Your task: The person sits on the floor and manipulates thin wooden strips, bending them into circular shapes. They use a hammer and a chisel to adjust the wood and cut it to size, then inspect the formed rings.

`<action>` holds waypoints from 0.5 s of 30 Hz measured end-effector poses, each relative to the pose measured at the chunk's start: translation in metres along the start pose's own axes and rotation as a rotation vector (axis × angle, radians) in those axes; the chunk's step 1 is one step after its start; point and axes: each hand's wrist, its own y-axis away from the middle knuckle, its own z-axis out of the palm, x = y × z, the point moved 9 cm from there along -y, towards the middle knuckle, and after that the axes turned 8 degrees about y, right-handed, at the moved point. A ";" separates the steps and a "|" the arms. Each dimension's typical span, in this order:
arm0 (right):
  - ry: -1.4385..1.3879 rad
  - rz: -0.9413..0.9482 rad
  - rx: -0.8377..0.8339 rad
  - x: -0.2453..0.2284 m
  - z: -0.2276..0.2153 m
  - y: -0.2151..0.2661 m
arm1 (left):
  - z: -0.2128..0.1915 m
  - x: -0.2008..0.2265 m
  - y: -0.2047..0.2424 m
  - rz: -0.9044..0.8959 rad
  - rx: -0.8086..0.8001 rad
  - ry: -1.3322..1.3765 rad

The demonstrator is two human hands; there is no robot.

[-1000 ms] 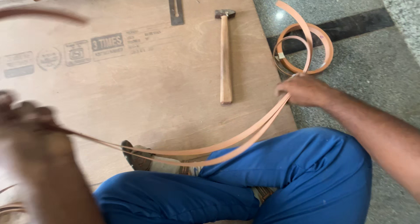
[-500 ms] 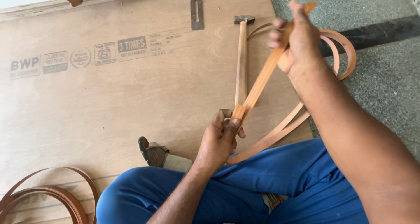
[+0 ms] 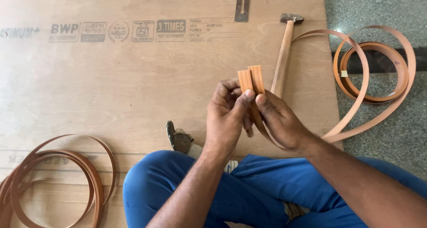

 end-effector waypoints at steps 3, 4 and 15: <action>0.111 0.138 0.051 0.008 -0.001 0.005 | 0.002 0.004 0.002 0.044 0.015 -0.079; 0.096 0.147 0.041 0.008 0.000 0.006 | 0.003 0.006 0.003 0.054 0.016 -0.110; 0.172 0.184 -0.021 0.015 -0.006 0.013 | 0.016 0.029 0.012 0.208 0.009 -0.433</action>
